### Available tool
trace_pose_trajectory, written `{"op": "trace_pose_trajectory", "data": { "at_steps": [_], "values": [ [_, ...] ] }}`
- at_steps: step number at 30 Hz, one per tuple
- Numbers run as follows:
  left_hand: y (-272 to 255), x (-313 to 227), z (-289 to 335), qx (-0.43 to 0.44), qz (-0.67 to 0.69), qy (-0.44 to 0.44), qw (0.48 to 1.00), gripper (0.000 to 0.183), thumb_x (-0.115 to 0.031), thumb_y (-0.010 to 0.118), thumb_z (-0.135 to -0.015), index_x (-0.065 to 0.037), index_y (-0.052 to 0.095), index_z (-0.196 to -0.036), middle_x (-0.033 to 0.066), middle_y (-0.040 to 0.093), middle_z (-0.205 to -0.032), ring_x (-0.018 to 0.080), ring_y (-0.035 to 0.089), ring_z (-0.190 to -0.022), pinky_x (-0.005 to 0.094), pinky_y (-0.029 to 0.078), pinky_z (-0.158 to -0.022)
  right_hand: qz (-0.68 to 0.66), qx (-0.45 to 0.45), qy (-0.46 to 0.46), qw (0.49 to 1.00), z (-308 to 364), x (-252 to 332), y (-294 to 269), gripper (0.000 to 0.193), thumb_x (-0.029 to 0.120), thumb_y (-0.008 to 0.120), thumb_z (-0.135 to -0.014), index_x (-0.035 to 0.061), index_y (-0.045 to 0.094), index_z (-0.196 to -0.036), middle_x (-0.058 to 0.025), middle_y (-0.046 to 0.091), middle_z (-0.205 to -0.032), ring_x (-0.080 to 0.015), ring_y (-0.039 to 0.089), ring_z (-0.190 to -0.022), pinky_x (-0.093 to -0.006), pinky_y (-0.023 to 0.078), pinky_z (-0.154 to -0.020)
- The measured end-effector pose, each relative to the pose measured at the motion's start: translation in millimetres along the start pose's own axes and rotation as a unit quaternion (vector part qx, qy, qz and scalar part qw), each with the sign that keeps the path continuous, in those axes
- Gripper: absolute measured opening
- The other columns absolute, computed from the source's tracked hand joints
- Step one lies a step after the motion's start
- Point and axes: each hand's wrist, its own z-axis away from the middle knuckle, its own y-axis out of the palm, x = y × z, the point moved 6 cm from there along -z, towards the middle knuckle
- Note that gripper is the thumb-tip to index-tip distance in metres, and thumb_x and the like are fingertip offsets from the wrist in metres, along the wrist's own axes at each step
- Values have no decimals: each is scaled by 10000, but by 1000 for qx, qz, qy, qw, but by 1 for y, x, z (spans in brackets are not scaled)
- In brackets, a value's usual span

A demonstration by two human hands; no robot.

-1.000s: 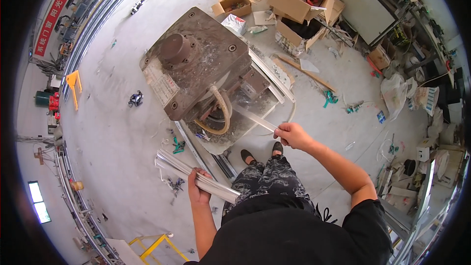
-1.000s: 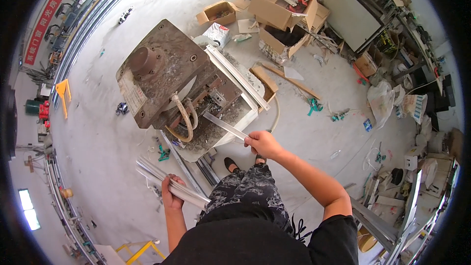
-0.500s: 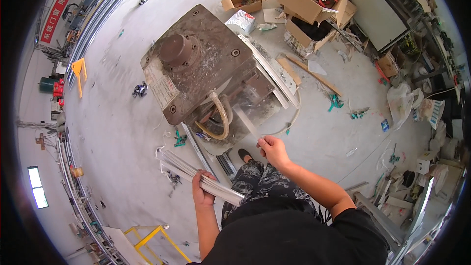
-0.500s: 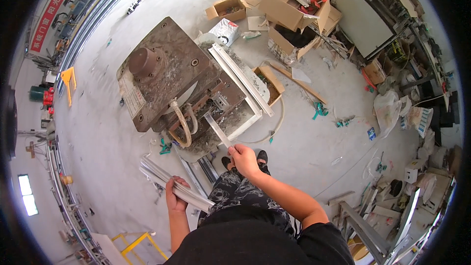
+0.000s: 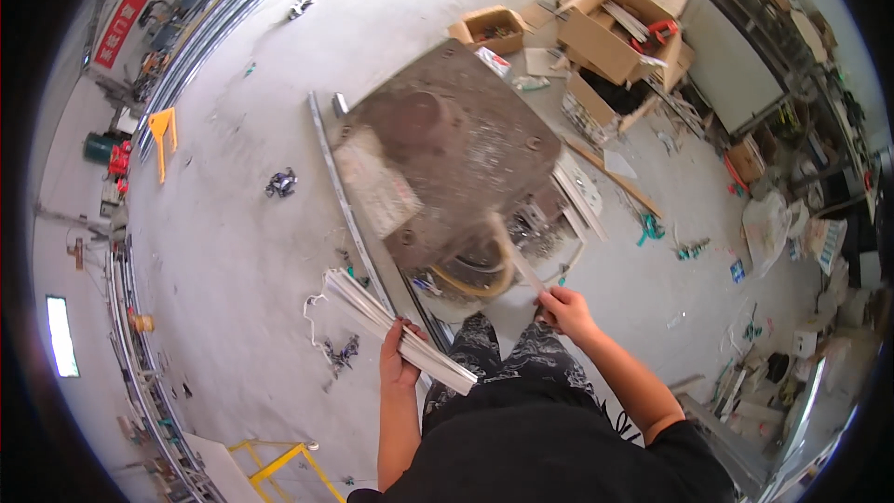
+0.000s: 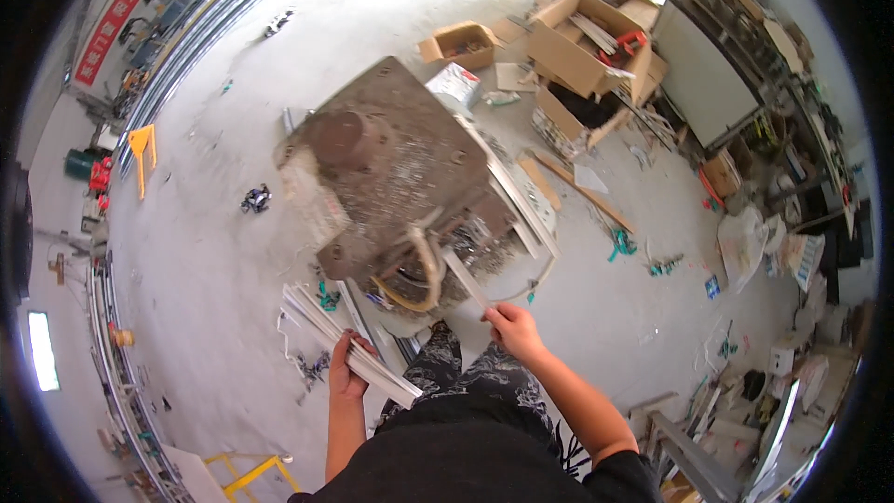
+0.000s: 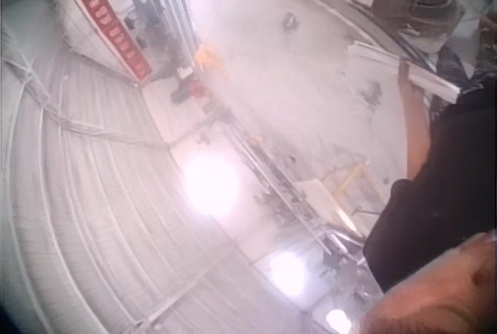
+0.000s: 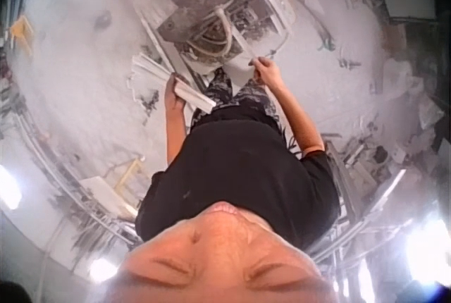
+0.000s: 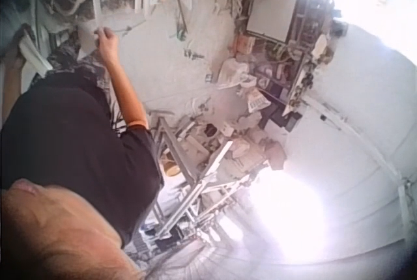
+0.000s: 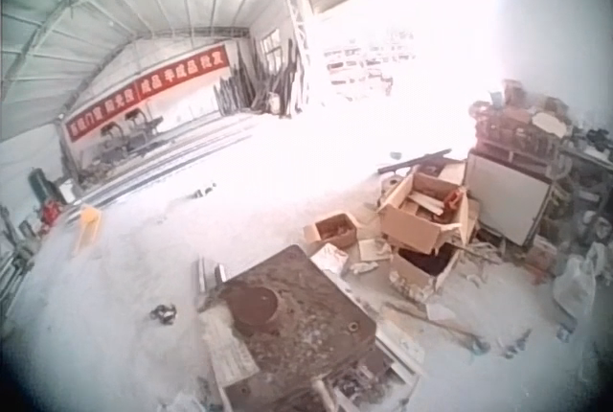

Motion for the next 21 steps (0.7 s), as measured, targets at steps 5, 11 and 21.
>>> {"op": "trace_pose_trajectory", "data": {
  "at_steps": [5,11,21],
  "values": [
    [28,-34,-21,34,-5,16,999,221,-125,622,-838,-35,514,-1009,83,558,-855,221,571,-782,357,519,-693,10,-29,19,999,10,4,-3,233,237,510,-922,25,579,-856,31,376,-501,-54,281,-389,-226,193,-353],
    [28,-56,-49,104,-32,0,994,235,-159,600,-834,-37,522,-1019,83,554,-899,212,550,-845,353,486,-773,-8,-53,30,998,14,7,-3,221,223,514,-919,24,588,-858,34,393,-504,-45,270,-381,-218,186,-353],
    [40,-15,-25,89,-73,-34,993,304,-189,603,-841,16,520,-1050,89,567,-913,229,564,-873,329,478,-819,-11,-50,32,998,9,3,-6,240,245,530,-910,29,618,-854,-3,483,-530,-64,382,-401,-218,264,-356]
  ]
}}
